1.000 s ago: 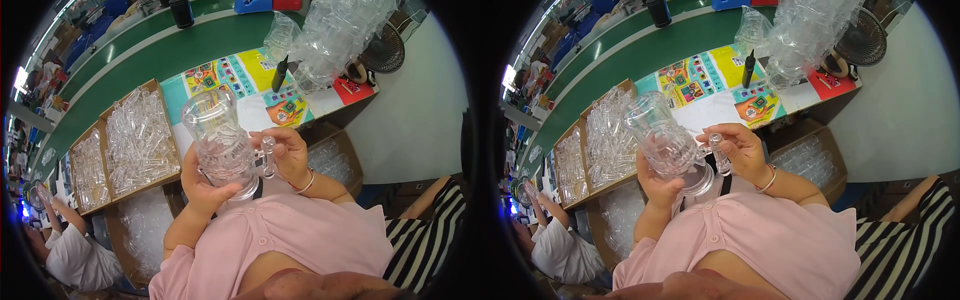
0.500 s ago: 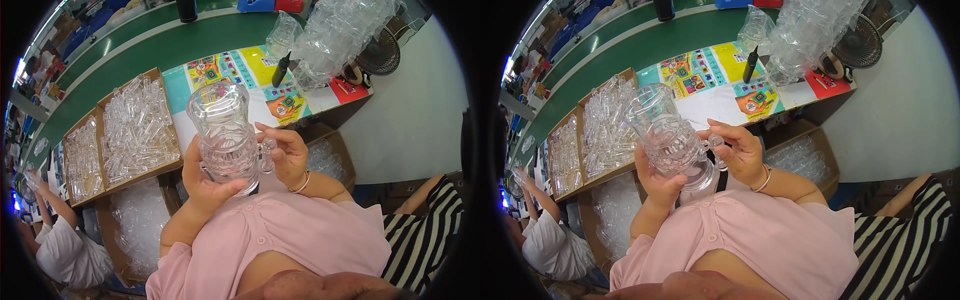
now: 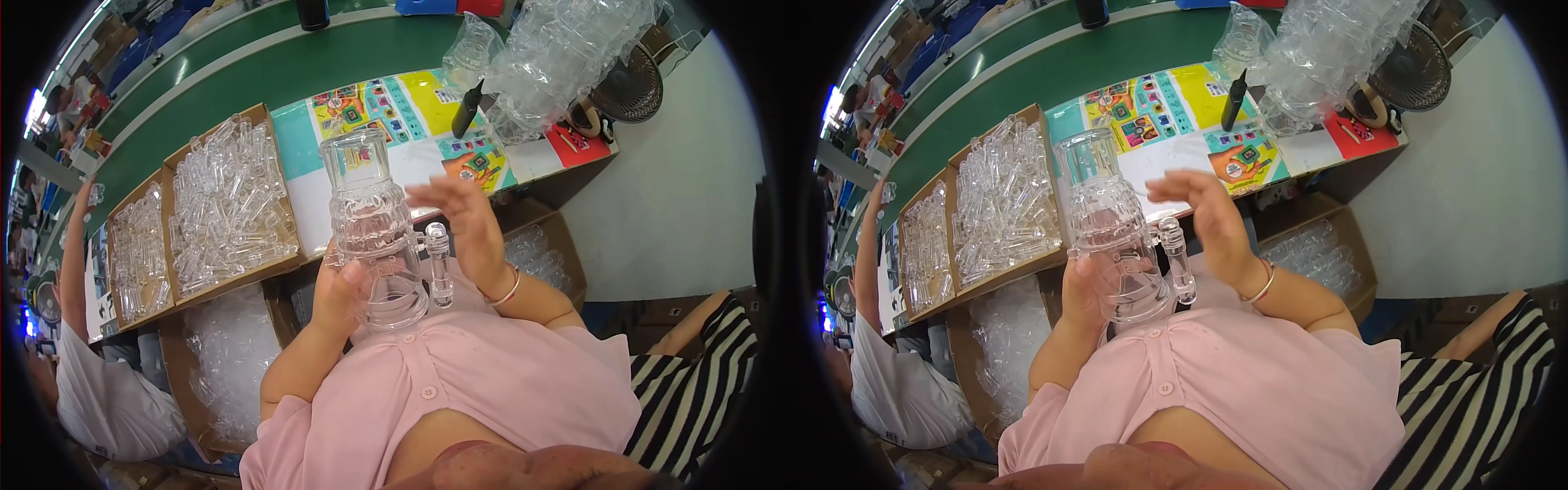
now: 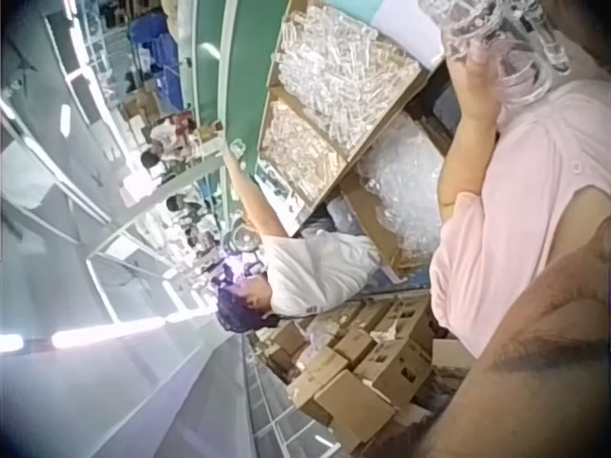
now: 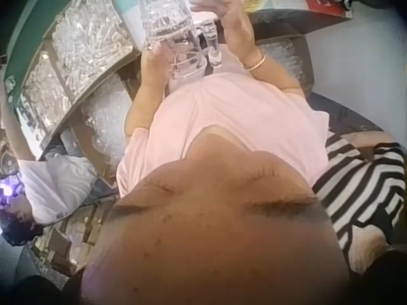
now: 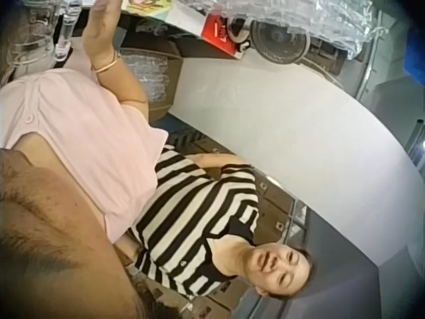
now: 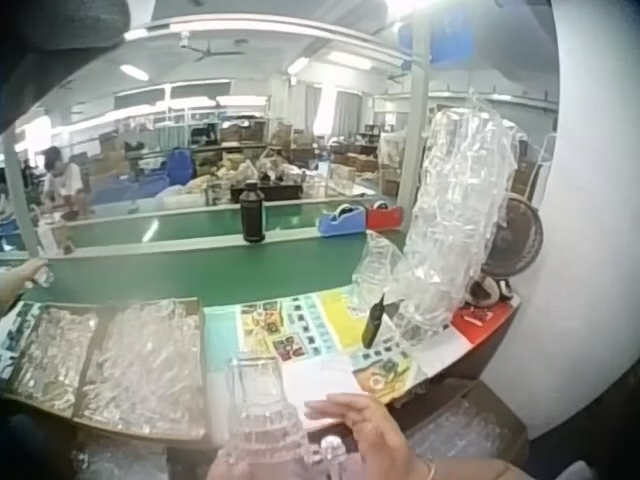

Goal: Using a handheld air blower to clean small plastic tubes and inspecting plastic mug components.

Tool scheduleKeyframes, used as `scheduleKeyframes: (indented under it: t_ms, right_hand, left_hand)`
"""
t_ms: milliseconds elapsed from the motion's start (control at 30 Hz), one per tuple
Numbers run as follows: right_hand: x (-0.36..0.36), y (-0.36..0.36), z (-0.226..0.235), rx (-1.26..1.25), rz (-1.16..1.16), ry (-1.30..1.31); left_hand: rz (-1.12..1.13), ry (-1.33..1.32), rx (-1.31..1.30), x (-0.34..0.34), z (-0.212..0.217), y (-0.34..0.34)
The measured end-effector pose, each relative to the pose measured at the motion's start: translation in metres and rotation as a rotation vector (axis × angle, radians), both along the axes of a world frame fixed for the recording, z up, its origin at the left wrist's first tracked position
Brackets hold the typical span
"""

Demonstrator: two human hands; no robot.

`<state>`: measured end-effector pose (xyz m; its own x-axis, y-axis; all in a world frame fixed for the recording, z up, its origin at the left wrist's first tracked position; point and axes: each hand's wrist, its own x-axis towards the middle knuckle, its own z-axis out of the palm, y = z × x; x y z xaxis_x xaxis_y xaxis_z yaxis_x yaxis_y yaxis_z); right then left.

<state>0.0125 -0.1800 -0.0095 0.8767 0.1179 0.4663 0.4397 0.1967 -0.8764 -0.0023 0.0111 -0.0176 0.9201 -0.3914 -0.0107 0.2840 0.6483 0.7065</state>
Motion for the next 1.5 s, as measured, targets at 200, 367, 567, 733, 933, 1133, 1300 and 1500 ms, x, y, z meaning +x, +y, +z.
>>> scheduleKeyframes:
  t_ms: [200,367,567,733,933,1133,1300,1500]
  right_hand:
    - [0.003,0.002,0.018,0.423,0.306,0.575]
    - [-0.020,-0.017,0.018,-0.149,0.706,-0.204]
    - [-0.032,-0.015,0.015,-0.148,0.772,-0.420]
    - [0.000,-0.019,0.010,-0.586,0.517,0.277]
    - [0.082,0.008,0.000,0.644,0.669,0.990]
    - [0.045,-0.007,-0.012,0.104,0.009,0.235]
    - [0.011,0.011,-0.019,-0.528,-0.160,-0.246]
    - [0.006,0.013,-0.057,0.033,0.423,0.445]
  left_hand:
    - [-0.054,-0.403,0.295,-0.006,-0.006,-0.002]
    - [-0.216,-1.030,0.610,-0.011,0.001,0.005]
    - [-0.201,-1.419,0.464,-0.014,-0.009,-0.001]
    - [-0.168,-0.922,0.617,0.009,0.000,0.000]
    - [-0.131,0.152,0.022,0.050,-0.007,-0.006]
    - [0.107,-0.077,0.070,0.038,-0.009,0.006]
    - [0.217,-0.892,0.626,0.017,0.008,0.009]
    - [0.479,-0.795,0.936,0.007,-0.016,0.041]
